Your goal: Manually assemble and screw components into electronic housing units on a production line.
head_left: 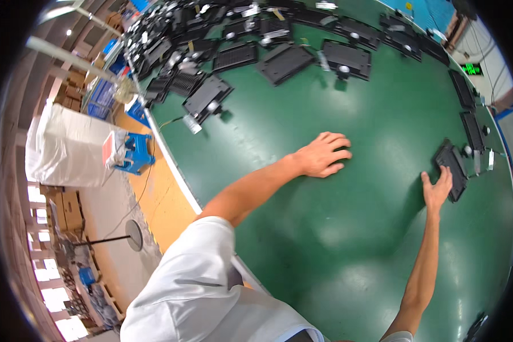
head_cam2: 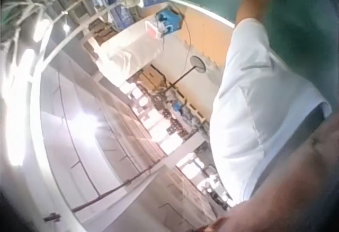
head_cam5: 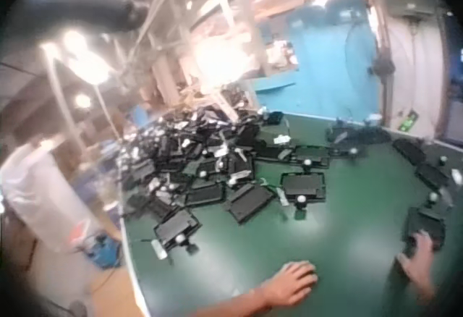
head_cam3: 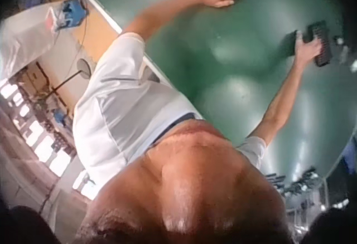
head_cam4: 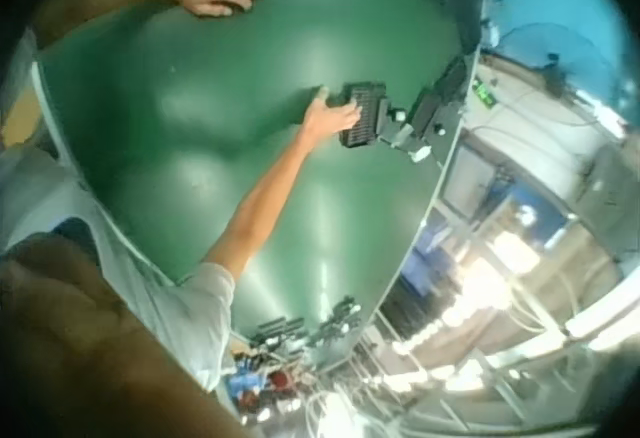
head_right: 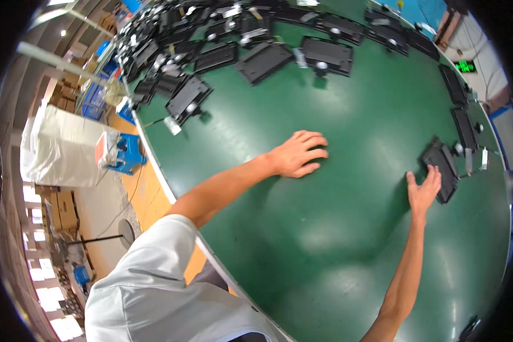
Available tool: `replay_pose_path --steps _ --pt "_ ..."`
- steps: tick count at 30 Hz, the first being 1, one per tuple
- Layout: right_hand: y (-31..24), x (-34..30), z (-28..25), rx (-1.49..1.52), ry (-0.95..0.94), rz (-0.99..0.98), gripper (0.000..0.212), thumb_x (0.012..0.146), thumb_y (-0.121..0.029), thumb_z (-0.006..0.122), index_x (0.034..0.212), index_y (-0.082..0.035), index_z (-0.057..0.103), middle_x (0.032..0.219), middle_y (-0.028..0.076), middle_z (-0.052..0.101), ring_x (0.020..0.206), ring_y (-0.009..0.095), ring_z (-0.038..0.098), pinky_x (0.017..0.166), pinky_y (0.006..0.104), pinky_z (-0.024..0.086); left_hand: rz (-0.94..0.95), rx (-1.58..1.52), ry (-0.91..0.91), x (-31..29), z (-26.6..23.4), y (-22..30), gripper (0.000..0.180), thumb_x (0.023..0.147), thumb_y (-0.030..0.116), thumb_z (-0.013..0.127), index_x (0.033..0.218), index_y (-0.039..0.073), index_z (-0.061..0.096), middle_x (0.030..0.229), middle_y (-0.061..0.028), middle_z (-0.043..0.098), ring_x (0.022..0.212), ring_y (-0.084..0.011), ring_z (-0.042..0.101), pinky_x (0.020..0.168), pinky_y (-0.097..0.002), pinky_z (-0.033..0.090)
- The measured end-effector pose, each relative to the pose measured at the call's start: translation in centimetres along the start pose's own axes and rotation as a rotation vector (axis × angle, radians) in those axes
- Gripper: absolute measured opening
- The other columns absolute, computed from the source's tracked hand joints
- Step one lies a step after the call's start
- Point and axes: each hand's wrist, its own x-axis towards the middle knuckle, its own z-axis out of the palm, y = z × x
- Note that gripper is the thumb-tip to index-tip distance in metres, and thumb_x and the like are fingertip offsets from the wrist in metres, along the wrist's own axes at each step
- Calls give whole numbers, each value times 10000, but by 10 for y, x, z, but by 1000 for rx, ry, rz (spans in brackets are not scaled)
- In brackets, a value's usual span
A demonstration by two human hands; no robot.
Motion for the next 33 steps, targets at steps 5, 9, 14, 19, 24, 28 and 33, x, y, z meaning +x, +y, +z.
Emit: replay_pose_path --steps 5,9,14,19,24,28,33 --pt "-175 -64 -1 248 -205 -256 590 813 -262 782 1312 -39 560 1489 230 468 1403 434 375 1163 517 298 4 22 90 -55 0 36 312 860 197 711 1141 96 619 1268 -105 564 1323 -347 452 1081 -539 360" --pt "-319 -125 -23 409 -313 -389 506 845 -182 744 1291 -28 562 1484 233 454 1404 444 373 1166 517 311 -230 -30 146 -202 -73 125 365 852 212 736 1178 84 633 1322 -116 561 1353 -358 439 1109 -555 339" --pt "-464 -192 -29 535 -419 -566 355 828 -48 716 1171 -49 623 1412 210 489 1359 444 412 1111 508 385 -635 106 131 -369 -125 131 410 882 260 712 1242 90 614 1381 -119 538 1383 -363 413 1119 -559 323" --pt "-586 -214 -21 621 -469 -786 388 772 58 660 1145 -46 656 1274 181 563 1199 403 505 1013 465 466 -534 197 129 -379 -124 122 532 922 427 619 1334 94 578 1426 -138 511 1373 -359 414 1095 -589 318" --pt "-704 -221 26 541 -368 -794 319 752 61 693 1056 -23 644 1161 168 571 1113 396 514 927 484 484 -432 -50 174 -400 -121 115 665 835 499 676 1361 104 576 1415 -147 512 1367 -371 404 1063 -591 314" --pt "-764 -191 50 524 -299 -702 306 772 15 737 1057 -33 637 1025 166 544 1035 394 515 902 496 472 -424 -111 27 -387 -130 117 711 840 501 653 1405 85 535 1463 -153 481 1400 -374 367 1118 -608 237" --pt "-823 -181 36 573 -327 -581 454 823 -140 757 1251 -61 629 1349 203 553 1243 427 501 1051 464 437 -461 -182 13 -404 -98 106 746 867 495 669 1456 67 501 1575 -162 358 1519 -362 176 1201 -646 78"
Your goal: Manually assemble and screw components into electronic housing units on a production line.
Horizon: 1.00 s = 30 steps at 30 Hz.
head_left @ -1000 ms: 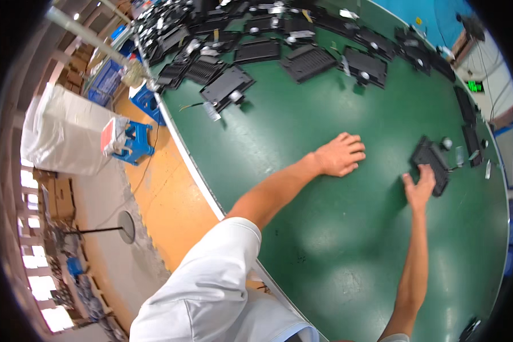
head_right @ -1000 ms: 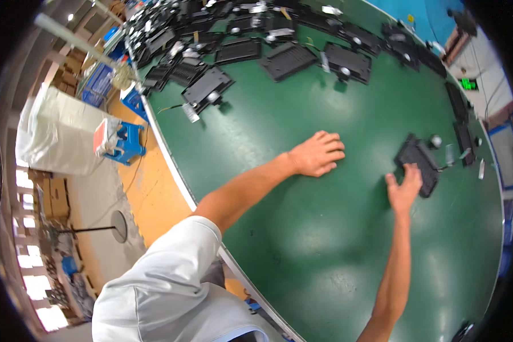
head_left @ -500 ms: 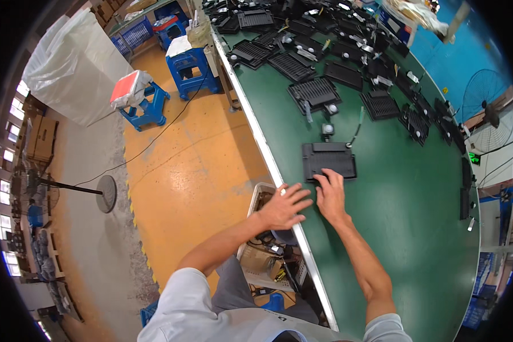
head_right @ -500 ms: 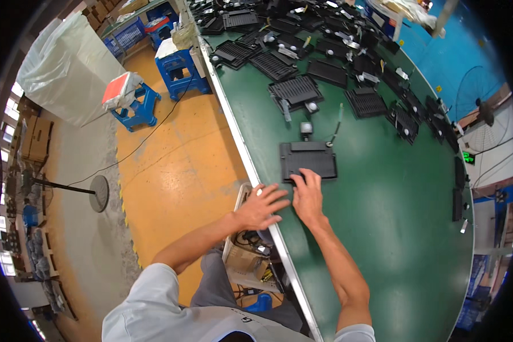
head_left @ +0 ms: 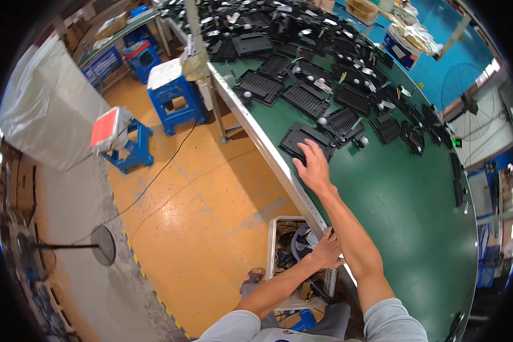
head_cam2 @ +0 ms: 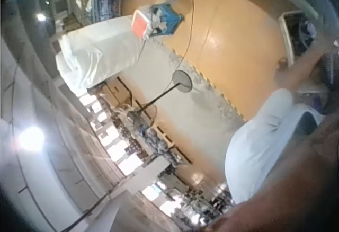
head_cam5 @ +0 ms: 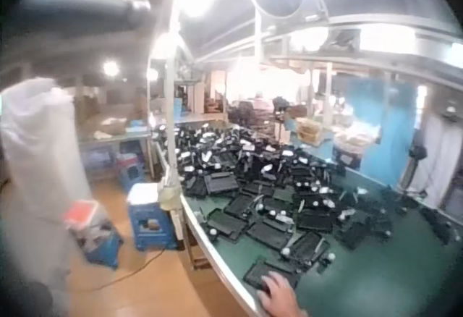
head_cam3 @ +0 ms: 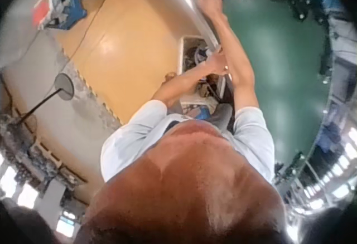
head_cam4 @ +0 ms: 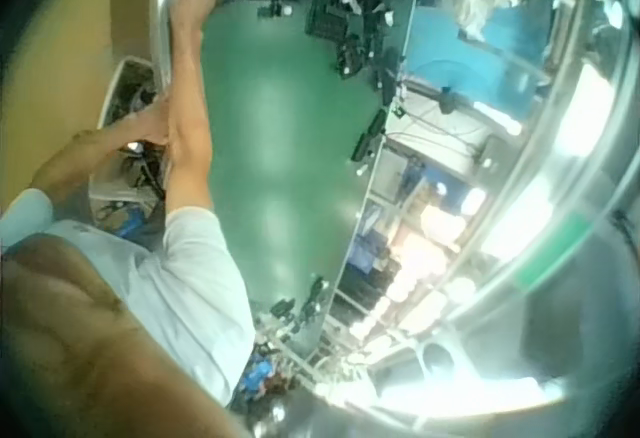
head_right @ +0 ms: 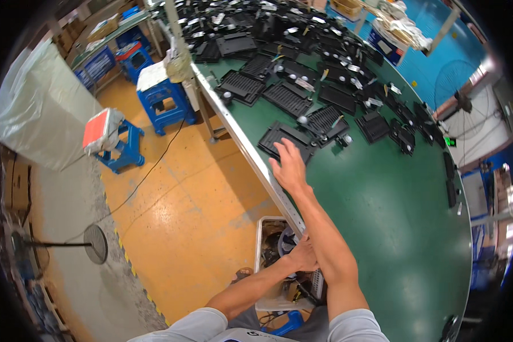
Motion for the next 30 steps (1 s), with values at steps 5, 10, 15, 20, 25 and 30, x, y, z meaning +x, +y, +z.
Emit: replay_pose_path --steps 5,10,15,20,25,30 --pt "46 -78 -38 -117 95 342 777 800 -323 805 1474 -125 473 1519 311 370 1399 480 366 1149 545 320 -61 -3 -281 12 -52 19 673 918 466 584 1475 102 484 1599 -179 355 1517 -372 213 1177 -655 105" --pt "34 -41 37 -166 -80 340 770 919 -406 674 1565 -137 354 1575 365 255 1473 515 244 1210 555 210 28 -141 177 9 12 -3 629 986 425 502 1544 161 382 1644 -138 297 1519 -412 218 1187 -643 143" --pt "-3 10 73 -181 -258 476 901 897 -457 686 1604 -128 236 1588 396 178 1505 526 132 1211 608 134 117 70 146 2 -2 -3 640 1011 435 423 1596 211 292 1679 -123 231 1524 -450 192 1194 -624 173" --pt "4 -48 3 19 -221 373 875 859 -323 736 1573 -90 285 1543 356 311 1457 486 281 1185 548 257 150 82 151 4 8 -7 637 997 466 428 1577 210 369 1678 -137 232 1527 -469 158 1207 -636 74" --pt "-49 -210 -100 365 237 529 662 849 -100 749 1445 -18 472 1375 246 558 1215 334 602 1039 434 476 33 62 -192 6 -13 -8 802 910 587 569 1590 230 338 1707 -108 103 1548 -440 41 1169 -713 61" --pt "-99 -413 -170 345 333 1000 589 880 -37 706 1418 -8 467 1254 158 622 991 190 684 875 334 562 -53 201 -393 23 -37 16 906 852 625 657 1604 281 288 1711 -88 49 1552 -423 -3 1149 -736 97"
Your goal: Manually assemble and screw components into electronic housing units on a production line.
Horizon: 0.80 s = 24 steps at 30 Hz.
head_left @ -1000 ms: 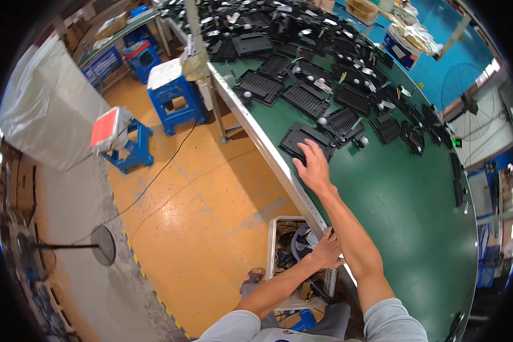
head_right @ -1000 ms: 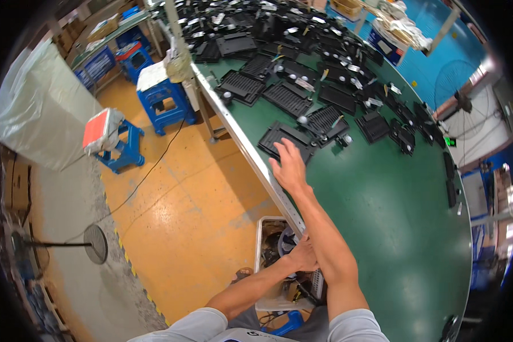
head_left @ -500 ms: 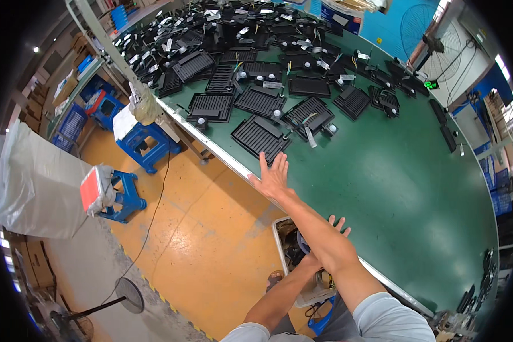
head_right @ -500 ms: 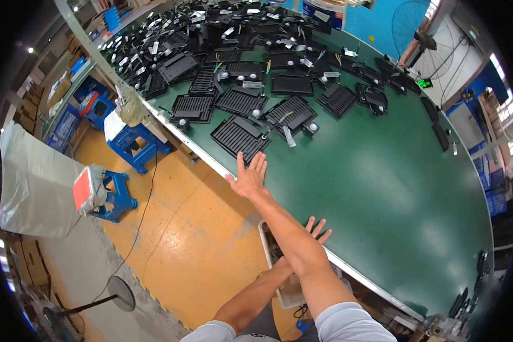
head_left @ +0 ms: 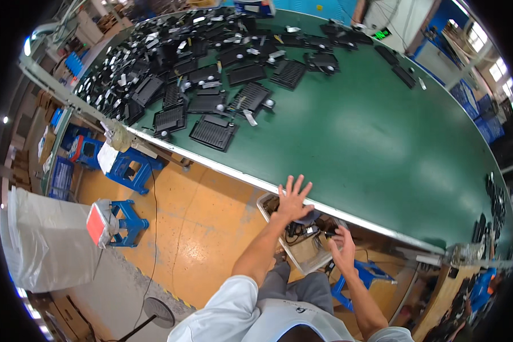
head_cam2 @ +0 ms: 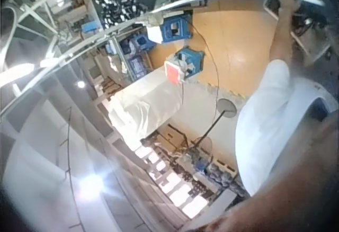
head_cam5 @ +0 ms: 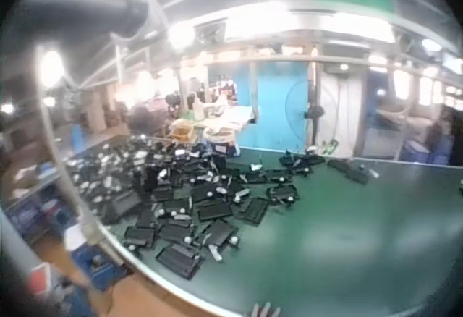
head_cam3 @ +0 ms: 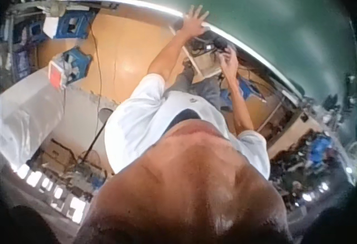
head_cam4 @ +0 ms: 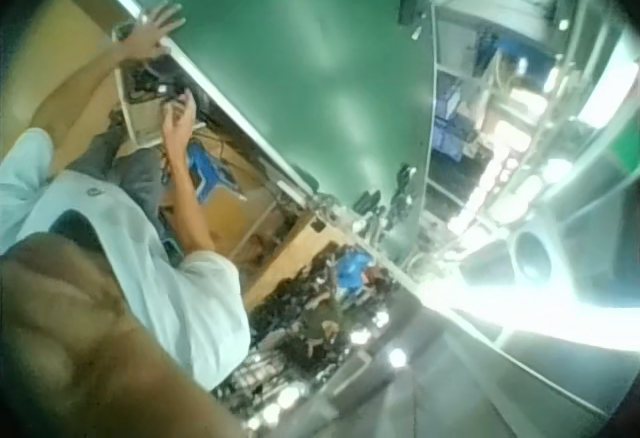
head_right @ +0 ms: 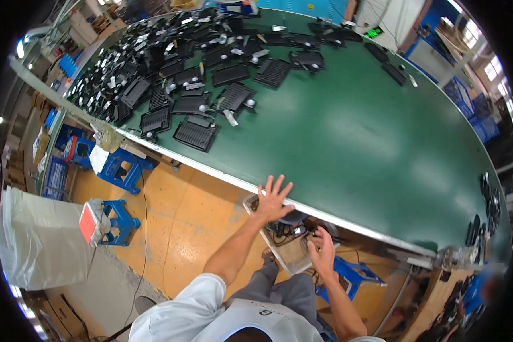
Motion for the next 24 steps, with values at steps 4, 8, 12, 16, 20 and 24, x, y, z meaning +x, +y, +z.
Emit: replay_pose_path --steps 4,8,12,16,20,24 --pt "41 -109 -41 -71 -22 235 643 846 -102 743 1426 -22 480 1226 197 634 906 243 701 781 353 575 -39 91 -44 6 -5 4 916 841 673 633 1601 292 292 1711 -89 39 1552 -422 -3 1144 -749 118" --pt "89 -206 -38 -74 69 297 695 830 -152 765 1442 -47 453 1235 208 620 843 271 721 752 349 585 24 174 -131 27 -3 19 945 817 707 648 1588 271 317 1699 -131 99 1542 -446 47 1179 -705 124" --pt "115 -289 -19 105 -31 476 648 825 -288 771 1376 -59 518 1146 201 675 869 323 711 792 425 580 150 -223 28 6 -16 -25 523 864 390 739 1251 44 675 1240 -206 674 1172 -408 597 1029 -480 448" --pt "171 -412 -15 -14 225 547 577 823 -323 775 1300 -56 589 1036 164 709 877 293 716 802 420 572 306 -349 213 -86 61 70 251 921 203 713 1053 -11 699 1006 -186 699 956 -326 650 887 -418 515" --pt "204 -520 5 70 328 822 516 811 -328 806 1211 -50 637 962 136 721 871 276 716 791 406 572 340 -479 -272 -200 158 117 202 927 194 710 1003 8 731 963 -129 713 913 -226 655 868 -359 503" --pt "181 -590 28 24 467 989 491 802 -344 824 1165 -62 654 937 133 726 860 260 713 768 396 568 330 -388 -587 -261 184 174 235 923 209 697 1017 -2 741 887 -121 747 850 -216 704 813 -343 533"
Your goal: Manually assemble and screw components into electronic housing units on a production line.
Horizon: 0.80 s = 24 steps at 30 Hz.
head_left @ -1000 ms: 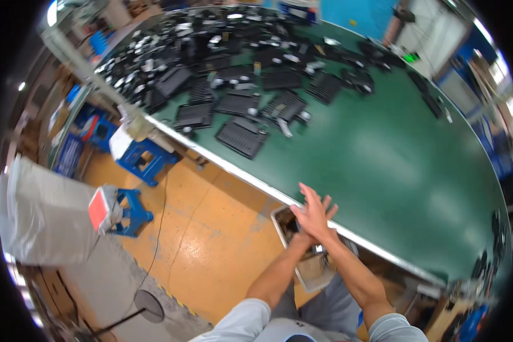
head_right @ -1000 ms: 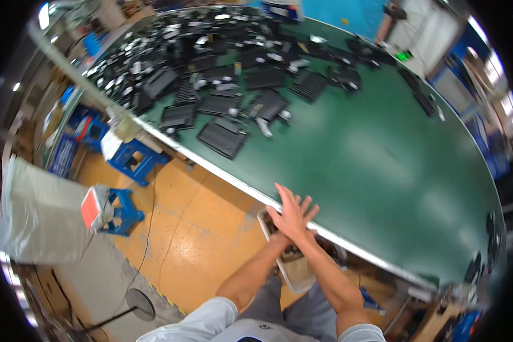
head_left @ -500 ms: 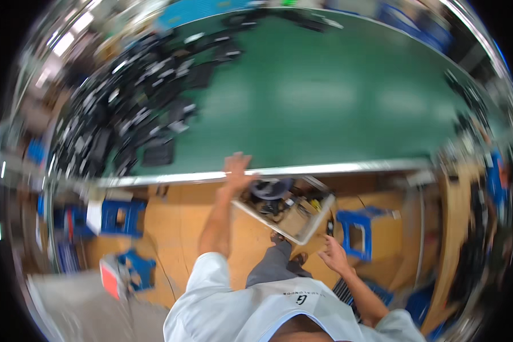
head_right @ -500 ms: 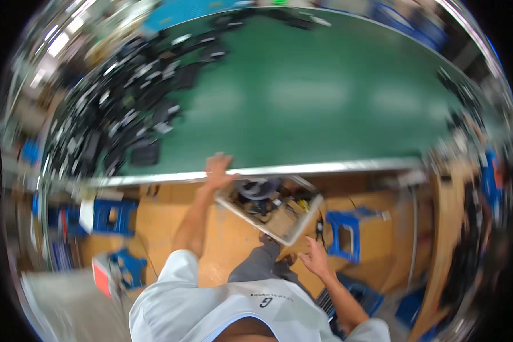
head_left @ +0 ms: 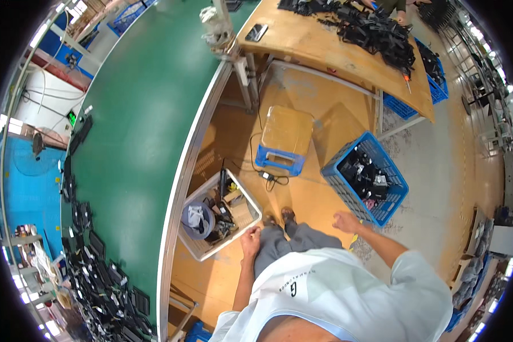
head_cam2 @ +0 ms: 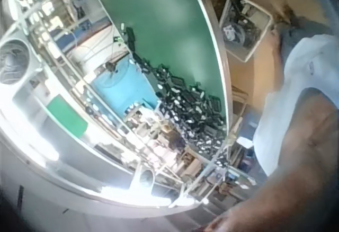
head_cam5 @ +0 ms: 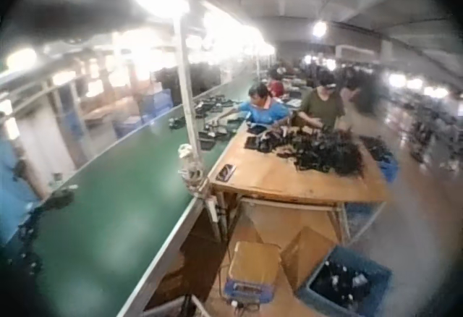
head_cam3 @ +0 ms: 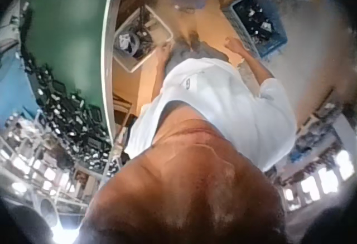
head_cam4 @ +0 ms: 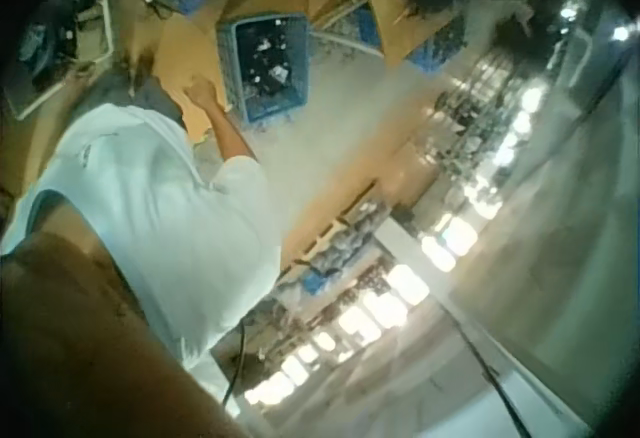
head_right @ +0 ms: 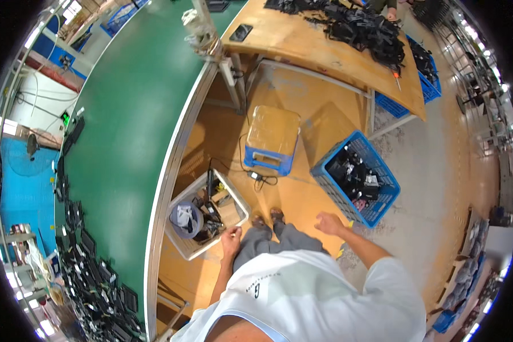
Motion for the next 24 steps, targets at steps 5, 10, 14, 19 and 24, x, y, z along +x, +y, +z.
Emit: replay_pose_path --steps 5,10,14,19,24 --pt "40 -76 39 201 35 180 455 801 -389 804 1128 -100 679 944 152 736 942 324 712 843 409 563 -42 249 -539 52 9 28 322 903 301 705 1072 30 750 939 -123 765 867 -205 722 820 -352 560" --pt "37 -109 75 329 140 101 258 946 -279 581 1081 -104 715 916 150 736 868 267 731 772 370 569 55 471 -462 118 -35 -19 319 903 346 668 1000 56 757 855 -141 756 786 -250 726 748 -382 564" --pt "19 -120 60 482 95 306 224 990 -265 594 1105 -97 688 899 99 719 862 175 676 727 343 543 -4 150 -271 148 -30 -16 235 909 232 678 956 12 744 780 -70 719 728 -133 655 695 -308 524" --pt "68 -126 118 615 216 372 218 891 -122 664 1101 -68 687 840 126 721 728 197 703 676 331 552 -207 95 -522 123 -13 -50 210 883 193 692 983 24 766 817 -59 747 728 -133 664 707 -304 528" --pt "78 -113 128 866 191 535 231 917 -65 608 1133 -67 689 860 76 711 703 158 653 616 316 513 -289 177 -642 93 12 -53 192 904 175 682 1008 37 764 851 -56 747 733 -120 663 716 -279 536"
